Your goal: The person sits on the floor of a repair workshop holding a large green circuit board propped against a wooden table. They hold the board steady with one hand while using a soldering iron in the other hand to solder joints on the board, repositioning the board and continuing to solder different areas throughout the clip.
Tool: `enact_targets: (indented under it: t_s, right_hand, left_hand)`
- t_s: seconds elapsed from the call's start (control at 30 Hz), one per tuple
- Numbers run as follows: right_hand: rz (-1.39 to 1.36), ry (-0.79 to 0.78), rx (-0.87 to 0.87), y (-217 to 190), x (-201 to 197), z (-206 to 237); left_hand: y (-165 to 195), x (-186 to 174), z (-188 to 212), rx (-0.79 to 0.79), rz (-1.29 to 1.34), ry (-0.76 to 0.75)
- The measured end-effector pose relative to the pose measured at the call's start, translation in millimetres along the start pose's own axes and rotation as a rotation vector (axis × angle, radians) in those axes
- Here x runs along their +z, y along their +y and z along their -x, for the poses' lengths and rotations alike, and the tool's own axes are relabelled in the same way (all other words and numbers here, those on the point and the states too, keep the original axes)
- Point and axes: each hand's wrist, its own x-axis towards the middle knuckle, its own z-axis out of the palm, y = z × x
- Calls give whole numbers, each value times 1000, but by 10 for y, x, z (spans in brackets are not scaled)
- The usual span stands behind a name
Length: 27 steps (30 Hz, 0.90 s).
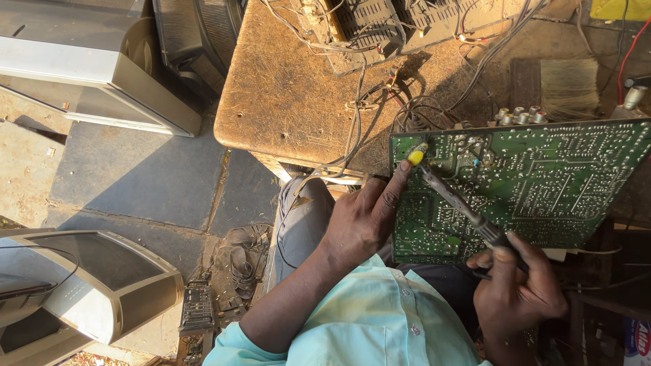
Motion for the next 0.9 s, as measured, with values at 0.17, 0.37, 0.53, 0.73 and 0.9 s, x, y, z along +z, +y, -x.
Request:
enact_targets:
  t_s: [0.17, 0.37, 0.53, 0.73, 0.9]
  right_hand:
    - [-35, 177, -236, -20, -163, -110]
    - [128, 121, -248, -47, -383, -73]
    - [17, 190, -193, 34, -322, -82]
    - [-55, 160, -152, 6, -255, -80]
    - [-148, 91, -84, 58, -205, -70]
  left_hand:
    - [185, -414, -43, -59, 195, -133]
    - [275, -523, -209, -97, 145, -307]
    - [280, -528, -234, -72, 221, -125]
    - [225, -625, -222, 31, 571, -329]
    - [105, -514, -157, -613, 830, -8]
